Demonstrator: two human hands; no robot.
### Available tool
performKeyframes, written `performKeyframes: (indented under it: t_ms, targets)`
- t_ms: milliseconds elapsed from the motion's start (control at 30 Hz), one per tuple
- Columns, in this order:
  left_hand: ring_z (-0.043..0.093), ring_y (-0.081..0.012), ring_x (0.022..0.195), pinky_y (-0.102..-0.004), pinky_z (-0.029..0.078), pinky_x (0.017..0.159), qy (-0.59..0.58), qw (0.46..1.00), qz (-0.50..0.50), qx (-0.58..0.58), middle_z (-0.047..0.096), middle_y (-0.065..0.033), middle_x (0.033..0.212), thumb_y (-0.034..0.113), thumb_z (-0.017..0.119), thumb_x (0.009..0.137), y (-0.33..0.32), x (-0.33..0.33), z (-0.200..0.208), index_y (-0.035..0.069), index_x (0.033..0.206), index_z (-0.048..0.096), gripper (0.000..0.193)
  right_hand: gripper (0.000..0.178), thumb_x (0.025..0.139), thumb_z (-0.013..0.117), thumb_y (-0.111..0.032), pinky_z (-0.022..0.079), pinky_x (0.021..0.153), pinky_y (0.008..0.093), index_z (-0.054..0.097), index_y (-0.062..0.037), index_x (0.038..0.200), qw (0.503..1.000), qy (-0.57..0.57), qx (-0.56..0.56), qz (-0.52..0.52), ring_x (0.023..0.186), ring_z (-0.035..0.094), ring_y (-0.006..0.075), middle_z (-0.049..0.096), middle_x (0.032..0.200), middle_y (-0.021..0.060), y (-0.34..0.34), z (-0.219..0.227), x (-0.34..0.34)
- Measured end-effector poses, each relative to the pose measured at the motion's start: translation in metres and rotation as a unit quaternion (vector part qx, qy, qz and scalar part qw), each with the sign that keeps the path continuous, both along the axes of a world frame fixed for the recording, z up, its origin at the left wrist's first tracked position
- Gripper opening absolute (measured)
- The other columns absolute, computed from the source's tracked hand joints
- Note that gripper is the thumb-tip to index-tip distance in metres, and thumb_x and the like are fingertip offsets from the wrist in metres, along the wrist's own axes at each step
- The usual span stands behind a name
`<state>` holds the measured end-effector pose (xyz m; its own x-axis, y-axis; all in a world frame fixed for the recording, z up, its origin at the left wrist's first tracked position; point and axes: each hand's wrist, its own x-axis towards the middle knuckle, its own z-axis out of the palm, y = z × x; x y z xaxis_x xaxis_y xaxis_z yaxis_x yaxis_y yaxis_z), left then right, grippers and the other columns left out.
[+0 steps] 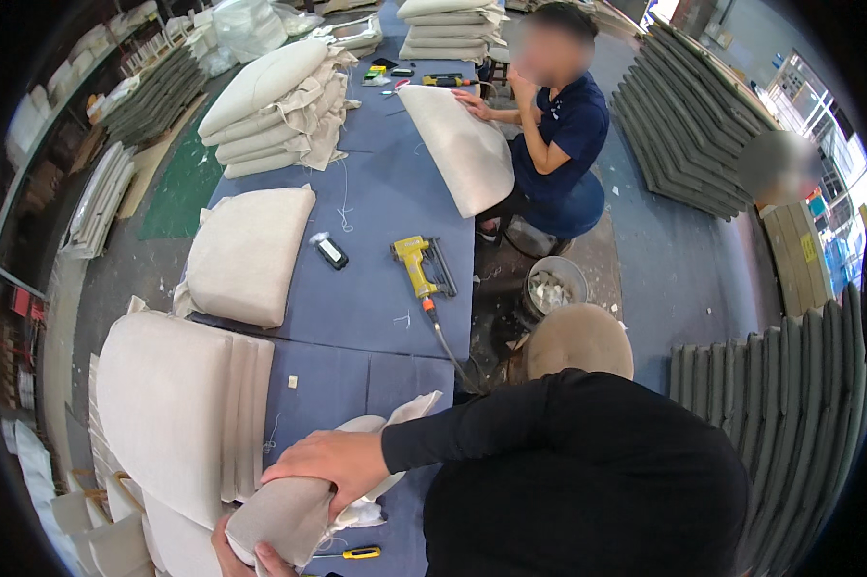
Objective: The person staples fabric onto foam cushions using a staple gun. They repeatedly pick up cushions, align the fabric, and secure it with staples. The person also uses a screwdriver to pry open seams and scissors to trim excess fabric from the cushions.
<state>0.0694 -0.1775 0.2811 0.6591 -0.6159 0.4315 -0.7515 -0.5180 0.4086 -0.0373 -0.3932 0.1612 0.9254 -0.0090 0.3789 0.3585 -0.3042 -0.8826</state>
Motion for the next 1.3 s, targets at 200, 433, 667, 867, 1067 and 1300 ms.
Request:
performKeyframes:
  t_ms: [200, 433, 667, 867, 1067, 1300]
  targets:
    - [0.071, -0.0481, 0.090, -0.0545, 0.056, 0.084, -0.010, 0.996, -0.045, -0.070, 0.076, -0.0268, 0.100, 0.078, 0.055, 0.098, 0.042, -0.019, -0.009, -0.005, 0.114, 0.076, 0.088, 0.092, 0.071, 0.094, -0.021, 0.050, 0.108, 0.0513, 0.054, -0.0131, 0.153, 0.988, -0.075, -0.046, -0.127, 0.128, 0.064, 0.0356, 0.066, 0.141, 0.0113, 0.057, -0.018, -0.025]
    - [0.072, -0.0433, 0.109, -0.0509, 0.055, 0.103, 0.052, 0.965, 0.112, -0.232, 0.076, -0.0249, 0.120, 0.074, 0.055, 0.100, 0.161, 0.025, -0.070, -0.002, 0.135, 0.071, 0.086, 0.089, 0.070, 0.094, -0.020, 0.051, 0.109, 0.0512, 0.057, -0.0137, 0.151, 0.983, -0.108, -0.056, -0.135, 0.130, 0.062, 0.0362, 0.064, 0.143, 0.0116, 0.068, -0.028, -0.051]
    - [0.072, -0.0416, 0.107, -0.0494, 0.055, 0.100, 0.041, 0.917, 0.335, -0.211, 0.076, -0.0245, 0.118, 0.066, 0.054, 0.102, 0.151, 0.022, -0.106, -0.003, 0.133, 0.071, 0.078, 0.086, 0.071, 0.094, -0.025, 0.048, 0.114, 0.0512, 0.058, -0.0149, 0.148, 0.997, -0.066, -0.029, 0.022, 0.136, 0.060, 0.0360, 0.065, 0.143, 0.0119, 0.029, -0.047, -0.088]
    - [0.072, -0.0401, 0.105, -0.0481, 0.055, 0.098, 0.056, 0.909, 0.362, -0.201, 0.076, -0.0242, 0.116, 0.059, 0.053, 0.105, 0.131, 0.021, -0.117, -0.004, 0.132, 0.071, 0.071, 0.084, 0.073, 0.096, -0.032, 0.034, 0.121, 0.0594, 0.059, -0.0161, 0.147, 0.992, -0.057, -0.060, 0.094, 0.141, 0.056, 0.0339, 0.065, 0.145, 0.0100, -0.016, -0.068, -0.096]
    - [0.072, -0.0386, 0.103, -0.0469, 0.055, 0.096, 0.068, 0.902, 0.372, -0.209, 0.076, -0.0238, 0.114, 0.052, 0.052, 0.107, 0.118, 0.018, -0.122, -0.005, 0.130, 0.072, 0.065, 0.078, 0.075, 0.096, -0.026, 0.042, 0.116, 0.0534, 0.061, -0.0144, 0.144, 0.997, -0.040, -0.006, 0.068, 0.137, 0.058, 0.0349, 0.065, 0.145, 0.0091, -0.041, -0.061, -0.095]
    - [0.072, -0.0369, 0.101, -0.0454, 0.055, 0.094, 0.080, 0.901, 0.367, -0.217, 0.077, -0.0235, 0.112, 0.044, 0.050, 0.109, 0.102, 0.014, -0.126, -0.006, 0.129, 0.072, 0.057, 0.061, 0.088, 0.085, -0.031, 0.053, 0.103, 0.0529, 0.063, -0.0100, 0.141, 0.985, 0.115, -0.060, -0.117, 0.119, 0.069, 0.0440, 0.074, 0.130, 0.0160, -0.066, -0.105, -0.119]
